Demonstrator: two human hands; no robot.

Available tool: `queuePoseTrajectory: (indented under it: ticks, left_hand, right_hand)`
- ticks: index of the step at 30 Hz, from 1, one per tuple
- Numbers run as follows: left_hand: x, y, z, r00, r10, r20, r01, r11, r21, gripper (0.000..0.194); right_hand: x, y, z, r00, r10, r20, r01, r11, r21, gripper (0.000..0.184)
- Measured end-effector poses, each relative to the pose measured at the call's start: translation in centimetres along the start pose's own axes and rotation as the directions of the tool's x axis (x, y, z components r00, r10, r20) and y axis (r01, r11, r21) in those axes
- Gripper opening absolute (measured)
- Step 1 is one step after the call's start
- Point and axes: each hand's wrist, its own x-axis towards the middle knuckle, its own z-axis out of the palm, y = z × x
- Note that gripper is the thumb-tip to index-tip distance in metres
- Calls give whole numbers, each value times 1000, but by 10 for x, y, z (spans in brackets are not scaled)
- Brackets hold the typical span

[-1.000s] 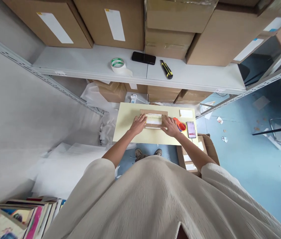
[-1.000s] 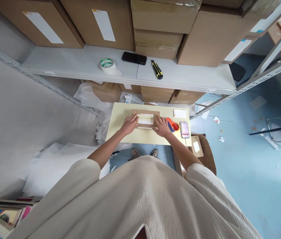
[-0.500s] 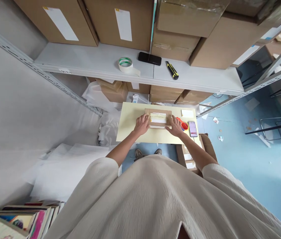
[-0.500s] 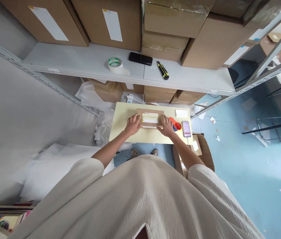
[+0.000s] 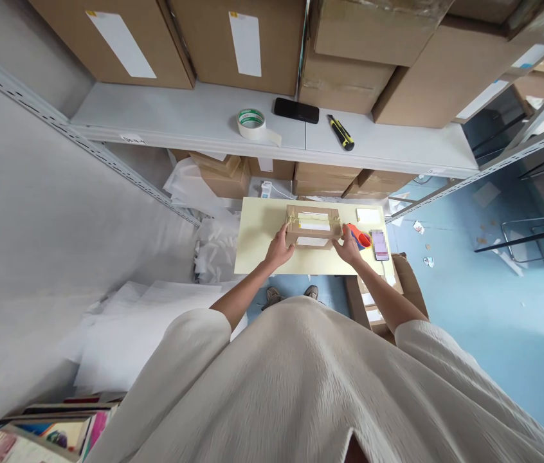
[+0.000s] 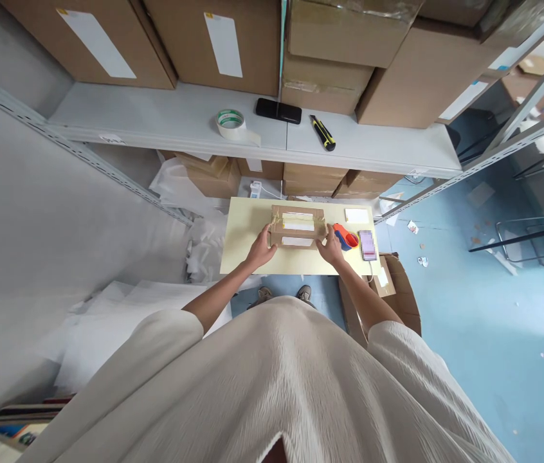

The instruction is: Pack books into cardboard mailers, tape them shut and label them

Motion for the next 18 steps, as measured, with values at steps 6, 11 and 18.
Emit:
queuePoseTrajectory:
  ticks: [6,11,18]
  left_hand:
    - [2,-8,-7,973,68,-220,-100,986,-136,90]
    - [7,-15,-4,994,72,-81,-70,997,22,83]
    - [9,-10,-2,990,49,130,-94,924,370,74]
  right_hand:
    - [13,-6,4,930,171,-324,-24,911,412,86]
    - [29,-11,19,960,99,-260,44,869,493,86]
    - [35,-3,30,982,71,-176,26,868,496,84]
